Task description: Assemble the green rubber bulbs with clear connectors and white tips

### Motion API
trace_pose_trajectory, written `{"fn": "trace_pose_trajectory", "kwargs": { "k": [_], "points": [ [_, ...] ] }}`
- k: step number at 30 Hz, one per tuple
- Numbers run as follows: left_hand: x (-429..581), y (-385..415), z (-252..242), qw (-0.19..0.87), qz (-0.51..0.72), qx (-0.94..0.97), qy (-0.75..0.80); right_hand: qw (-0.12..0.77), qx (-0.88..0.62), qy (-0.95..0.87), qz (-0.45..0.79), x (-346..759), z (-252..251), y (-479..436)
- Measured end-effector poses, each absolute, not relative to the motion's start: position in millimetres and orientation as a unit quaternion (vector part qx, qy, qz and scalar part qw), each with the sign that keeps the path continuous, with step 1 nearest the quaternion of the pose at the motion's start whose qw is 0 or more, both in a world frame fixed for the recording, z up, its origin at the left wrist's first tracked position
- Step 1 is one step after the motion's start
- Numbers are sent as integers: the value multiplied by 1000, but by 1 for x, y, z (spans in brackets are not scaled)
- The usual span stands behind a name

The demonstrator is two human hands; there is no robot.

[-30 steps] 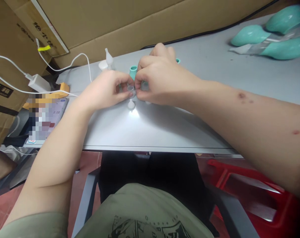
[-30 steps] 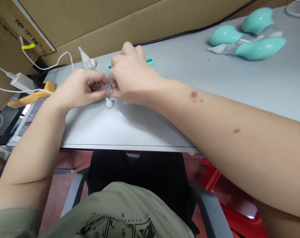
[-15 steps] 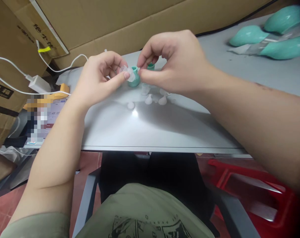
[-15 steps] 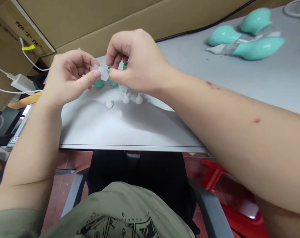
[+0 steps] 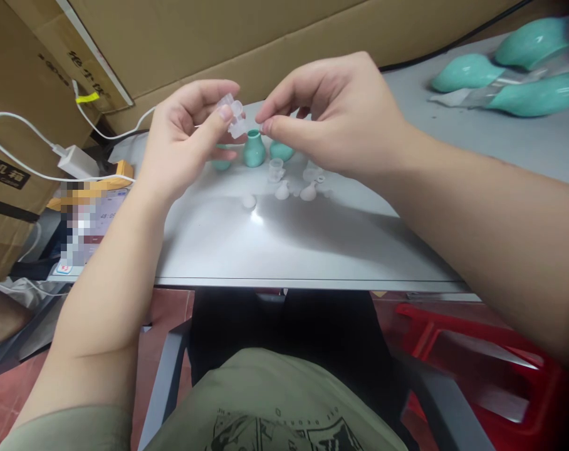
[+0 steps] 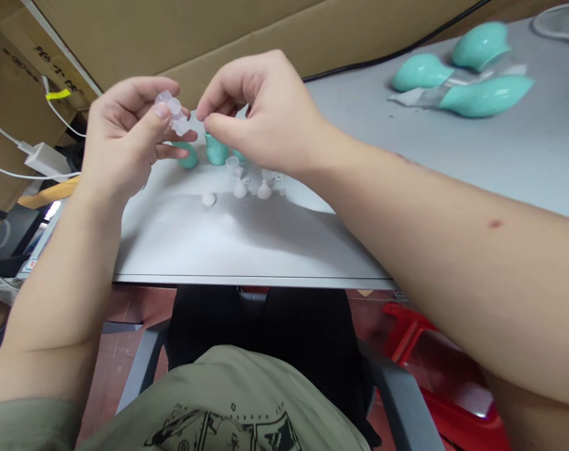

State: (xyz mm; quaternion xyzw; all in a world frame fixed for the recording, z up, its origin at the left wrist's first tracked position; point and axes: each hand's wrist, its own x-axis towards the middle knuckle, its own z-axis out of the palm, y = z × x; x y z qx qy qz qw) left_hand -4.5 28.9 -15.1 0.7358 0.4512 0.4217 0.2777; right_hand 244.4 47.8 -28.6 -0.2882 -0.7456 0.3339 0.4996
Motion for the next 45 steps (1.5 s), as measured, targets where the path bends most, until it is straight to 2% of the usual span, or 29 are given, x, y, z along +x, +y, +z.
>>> {"fn": "trace_pose_trajectory", "kwargs": {
  "k": [9, 29, 45],
  "points": [
    [-3, 29, -16, 330, 392, 726, 458, 509, -253, -730, 380, 245, -31, 54],
    [2, 28, -15, 326, 366, 738, 464, 470, -244, -746, 403, 247, -36, 57],
    [11, 21, -10, 333, 366, 734, 464, 506, -222, -737, 390, 245, -39, 60]
  ]
}}
